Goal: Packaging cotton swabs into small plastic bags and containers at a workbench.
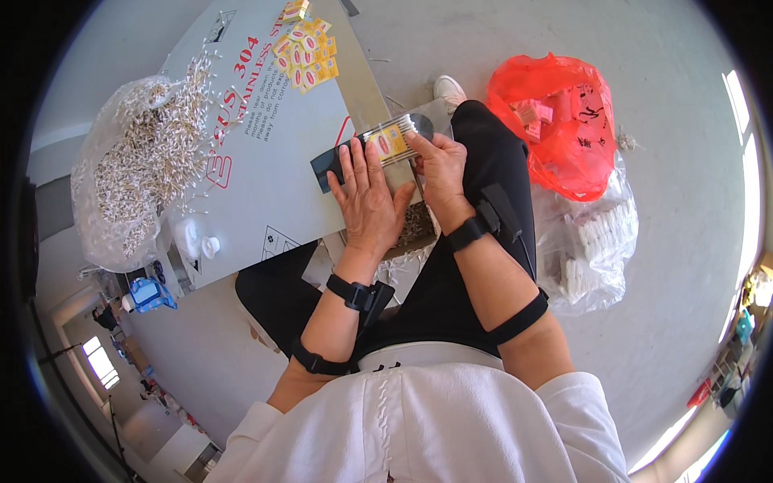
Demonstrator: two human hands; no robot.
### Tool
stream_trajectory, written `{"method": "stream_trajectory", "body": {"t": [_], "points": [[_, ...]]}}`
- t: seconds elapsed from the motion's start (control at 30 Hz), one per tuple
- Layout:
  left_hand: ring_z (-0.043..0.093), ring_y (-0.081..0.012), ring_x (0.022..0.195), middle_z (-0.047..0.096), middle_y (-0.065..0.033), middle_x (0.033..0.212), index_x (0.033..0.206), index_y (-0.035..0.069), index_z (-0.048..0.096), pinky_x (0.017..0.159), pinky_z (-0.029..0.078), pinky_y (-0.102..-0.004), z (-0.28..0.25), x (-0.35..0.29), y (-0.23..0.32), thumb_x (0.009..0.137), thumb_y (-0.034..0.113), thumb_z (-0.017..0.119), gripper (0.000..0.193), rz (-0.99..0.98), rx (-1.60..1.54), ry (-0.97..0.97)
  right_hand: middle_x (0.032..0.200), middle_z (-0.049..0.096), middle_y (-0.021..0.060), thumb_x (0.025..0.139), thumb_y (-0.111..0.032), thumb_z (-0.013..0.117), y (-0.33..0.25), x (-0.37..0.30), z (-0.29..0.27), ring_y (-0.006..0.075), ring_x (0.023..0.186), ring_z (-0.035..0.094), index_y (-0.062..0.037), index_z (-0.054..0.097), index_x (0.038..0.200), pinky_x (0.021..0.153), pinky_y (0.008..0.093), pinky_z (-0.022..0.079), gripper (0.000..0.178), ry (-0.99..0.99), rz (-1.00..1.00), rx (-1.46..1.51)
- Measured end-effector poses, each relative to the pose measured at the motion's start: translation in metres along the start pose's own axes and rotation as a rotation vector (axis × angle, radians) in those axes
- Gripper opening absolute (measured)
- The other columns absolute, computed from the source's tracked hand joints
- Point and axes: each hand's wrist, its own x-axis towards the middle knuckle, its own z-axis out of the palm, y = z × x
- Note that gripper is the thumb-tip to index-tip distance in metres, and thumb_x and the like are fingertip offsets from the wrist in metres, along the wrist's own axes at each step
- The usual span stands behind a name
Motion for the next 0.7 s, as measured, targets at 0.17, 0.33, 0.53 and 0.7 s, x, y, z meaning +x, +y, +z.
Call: {"method": "stream_trajectory", "body": {"t": [0.17, 0.33, 0.53, 0.7], "points": [[0.008, -0.0394, 0.143, 0.014, -0.0224, 0.153, 0.146, -0.002, 0.019, 0.107, 0.009, -0.0637, 0.000, 0.001, -0.001, 0.086, 0.045, 0.058, 0.085, -0.005, 0.006, 0.026, 0.059, 0.052, -0.0041, 0.081, -0.016, 0.074, -0.004, 0.002, 0.002, 0.0040, 0.045, 0.039, -0.0093, 0.061, 0.069, 0.041, 0.0188, 0.029, 0.018, 0.028, 0.039, -0.015], [0.008, -0.0373, 0.143, 0.013, -0.0205, 0.154, 0.146, -0.001, 0.020, 0.107, 0.008, -0.0645, 0.000, 0.005, -0.001, 0.084, 0.045, 0.061, 0.086, 0.026, -0.001, 0.039, 0.063, 0.057, -0.0034, 0.083, -0.023, 0.072, -0.005, 0.008, 0.006, 0.0036, 0.046, 0.042, -0.0078, 0.065, 0.074, 0.041, 0.0191, 0.030, 0.019, 0.065, 0.026, -0.042], [0.008, -0.0371, 0.143, 0.013, -0.0221, 0.153, 0.146, -0.002, 0.018, 0.108, 0.008, -0.0628, 0.002, 0.007, -0.001, 0.085, 0.045, 0.060, 0.087, 0.035, -0.014, 0.025, 0.060, 0.054, -0.0057, 0.083, -0.026, 0.072, 0.001, 0.014, 0.000, 0.0031, 0.048, 0.042, -0.0075, 0.069, 0.075, 0.042, 0.0214, 0.029, 0.020, 0.067, -0.019, -0.052], [0.008, -0.0366, 0.143, 0.014, -0.0220, 0.153, 0.146, -0.005, 0.016, 0.109, 0.008, -0.0609, 0.007, 0.010, -0.008, 0.086, 0.049, 0.057, 0.090, -0.041, -0.078, 0.120, 0.061, 0.055, -0.0061, 0.083, -0.027, 0.072, 0.001, 0.015, 0.007, 0.0027, 0.050, 0.044, -0.0068, 0.070, 0.077, 0.044, 0.0216, 0.031, 0.021, 0.067, -0.021, -0.070]]}}
